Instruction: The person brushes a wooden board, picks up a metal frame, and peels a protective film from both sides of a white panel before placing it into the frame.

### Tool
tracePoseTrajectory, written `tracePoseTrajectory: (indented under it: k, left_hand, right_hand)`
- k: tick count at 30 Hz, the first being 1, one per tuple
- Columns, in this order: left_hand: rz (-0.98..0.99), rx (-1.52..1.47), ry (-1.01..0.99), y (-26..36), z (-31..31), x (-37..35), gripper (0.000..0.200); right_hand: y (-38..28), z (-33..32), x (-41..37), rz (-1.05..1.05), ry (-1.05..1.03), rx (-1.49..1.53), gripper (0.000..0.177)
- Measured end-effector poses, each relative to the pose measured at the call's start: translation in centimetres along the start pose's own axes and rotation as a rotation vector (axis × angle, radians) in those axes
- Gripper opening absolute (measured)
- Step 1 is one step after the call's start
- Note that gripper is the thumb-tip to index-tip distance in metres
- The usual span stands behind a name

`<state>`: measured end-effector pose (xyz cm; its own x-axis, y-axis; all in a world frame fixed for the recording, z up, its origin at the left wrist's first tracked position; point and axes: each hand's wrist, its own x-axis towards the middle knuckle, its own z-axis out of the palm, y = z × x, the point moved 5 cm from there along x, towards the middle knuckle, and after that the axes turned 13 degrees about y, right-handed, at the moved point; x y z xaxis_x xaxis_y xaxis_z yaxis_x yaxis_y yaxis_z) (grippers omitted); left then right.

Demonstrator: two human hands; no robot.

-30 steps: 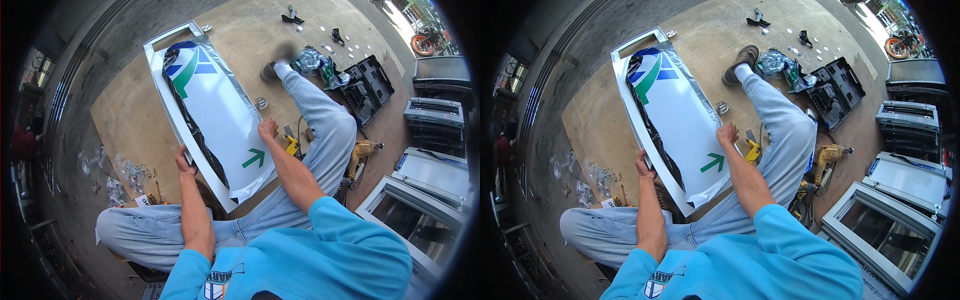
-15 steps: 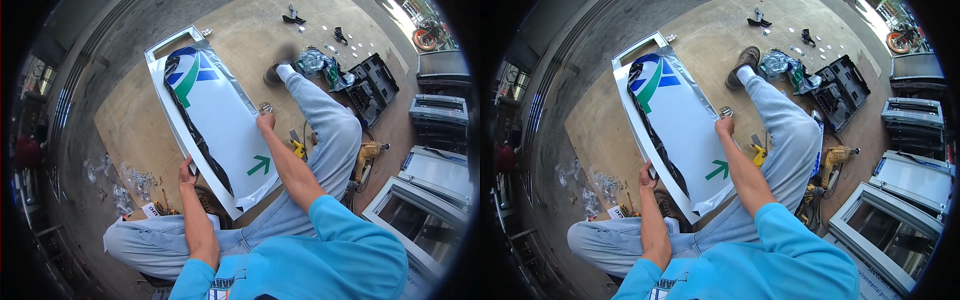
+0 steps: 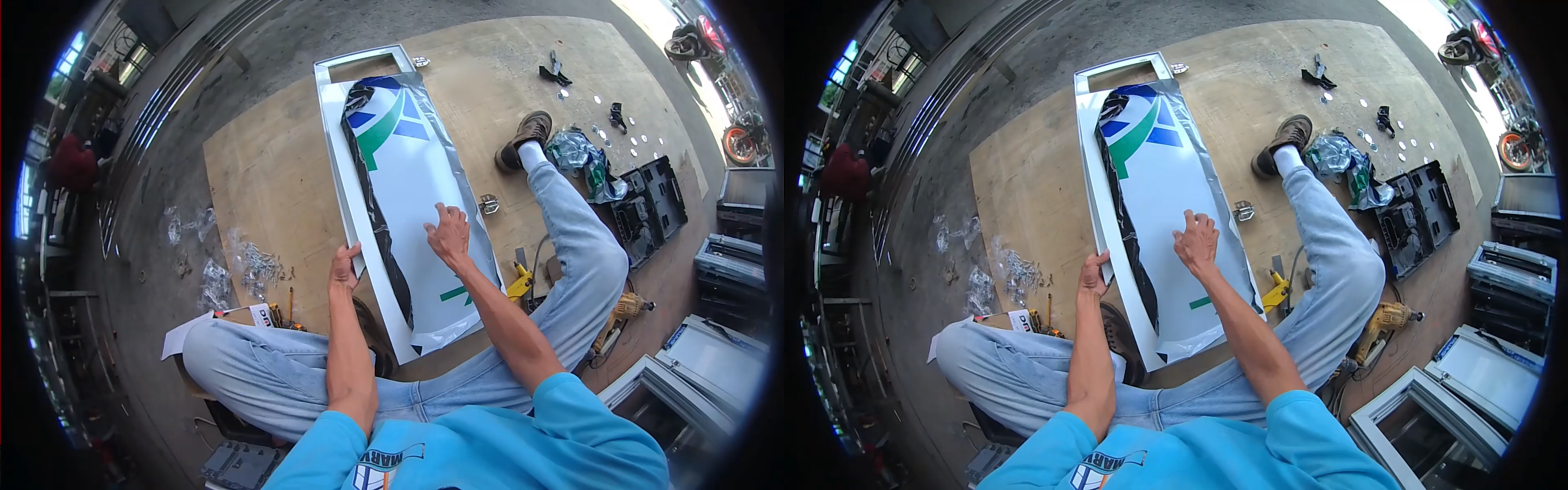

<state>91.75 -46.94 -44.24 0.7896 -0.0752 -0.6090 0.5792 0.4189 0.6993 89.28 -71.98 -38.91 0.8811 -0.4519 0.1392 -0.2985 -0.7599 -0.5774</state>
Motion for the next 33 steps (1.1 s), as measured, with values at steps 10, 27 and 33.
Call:
tracePoseTrajectory:
  k: [10,27,33]
  left_hand:
    - [-0.076,-0.026,0.001,-1.0,0.0,0.5,0.047]
    - [-0.209,-0.024,0.129,-2.6,-2.6,1.5,0.046]
    - [-0.206,-0.020,0.143,-2.5,-2.4,1.5,0.047]
  right_hand:
    - [2.7,0.3,0.9,0.202,0.042,0.081,0.036]
    - [5.2,11.3,23.8,0.804,0.074,0.083,0.023]
    - [4.9,10.9,23.8,0.694,0.163,0.197,0.019]
